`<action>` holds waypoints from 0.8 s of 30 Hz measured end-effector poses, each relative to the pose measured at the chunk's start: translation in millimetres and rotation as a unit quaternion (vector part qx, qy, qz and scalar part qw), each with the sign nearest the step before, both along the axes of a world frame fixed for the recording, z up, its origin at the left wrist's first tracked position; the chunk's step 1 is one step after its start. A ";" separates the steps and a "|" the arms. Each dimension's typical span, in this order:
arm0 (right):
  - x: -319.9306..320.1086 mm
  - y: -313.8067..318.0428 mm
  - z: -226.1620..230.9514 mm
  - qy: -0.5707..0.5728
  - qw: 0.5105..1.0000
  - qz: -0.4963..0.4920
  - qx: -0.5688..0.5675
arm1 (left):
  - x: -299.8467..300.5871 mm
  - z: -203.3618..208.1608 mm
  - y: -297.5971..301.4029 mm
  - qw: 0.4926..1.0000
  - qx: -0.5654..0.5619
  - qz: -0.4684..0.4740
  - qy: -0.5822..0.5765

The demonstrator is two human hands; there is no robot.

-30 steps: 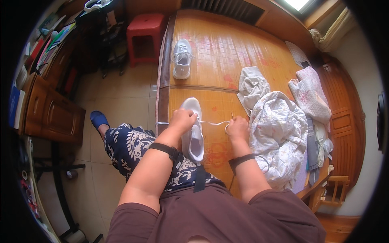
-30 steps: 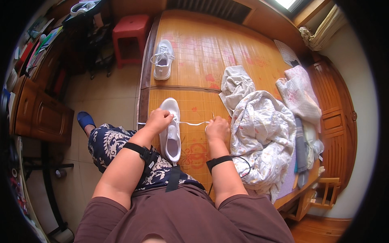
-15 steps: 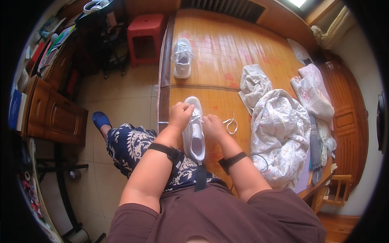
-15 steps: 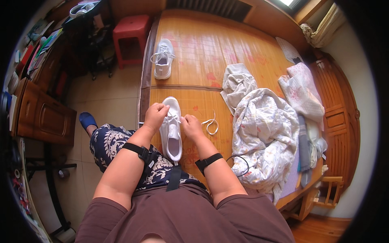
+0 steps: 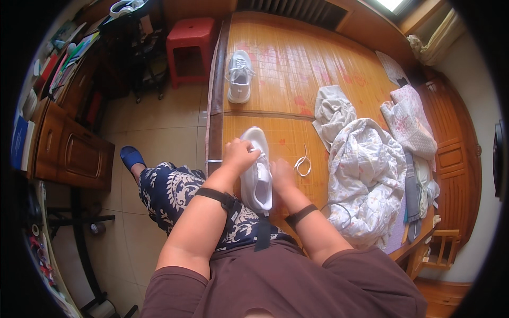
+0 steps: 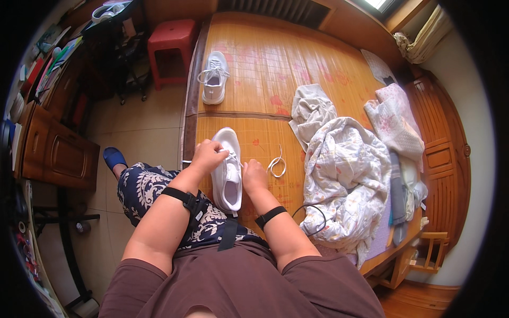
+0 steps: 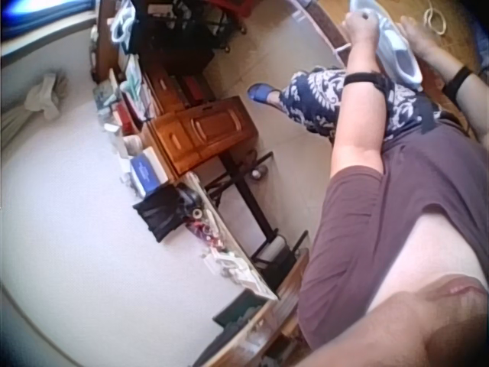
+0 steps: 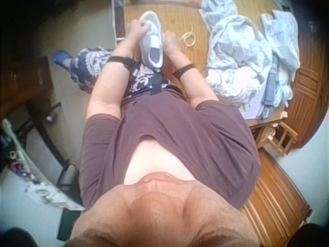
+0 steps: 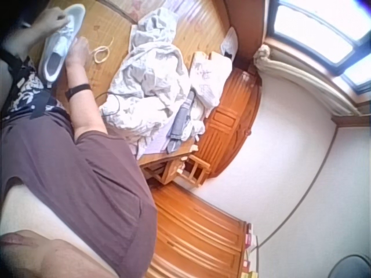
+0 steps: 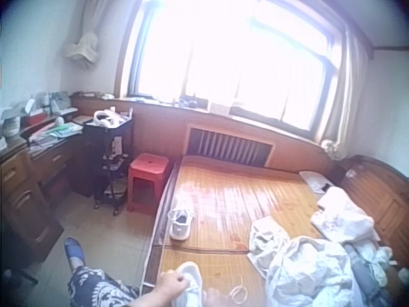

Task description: The person laces a white shoe by hand while sitting, threading and pulling the laces through the eyelets.

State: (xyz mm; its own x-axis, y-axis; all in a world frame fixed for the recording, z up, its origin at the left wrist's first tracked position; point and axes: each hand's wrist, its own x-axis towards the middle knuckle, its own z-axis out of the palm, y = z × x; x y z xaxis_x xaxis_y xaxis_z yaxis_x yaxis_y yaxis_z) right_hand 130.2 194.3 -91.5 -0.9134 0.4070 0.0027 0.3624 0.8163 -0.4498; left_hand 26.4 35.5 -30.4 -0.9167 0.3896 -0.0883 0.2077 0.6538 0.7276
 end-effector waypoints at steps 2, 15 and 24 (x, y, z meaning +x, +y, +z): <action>2.7 4.0 -1.7 -0.014 1.000 -0.015 0.001 | 8.0 2.0 1.8 0.999 -0.039 -0.032 0.011; 17.5 94.5 -4.4 0.040 0.992 -0.061 0.101 | 18.0 10.8 -2.0 0.991 -0.101 -0.083 -0.014; 3.8 80.4 13.2 -0.019 0.980 -0.106 0.168 | 10.8 0.5 -4.1 0.998 -0.018 -0.044 -0.028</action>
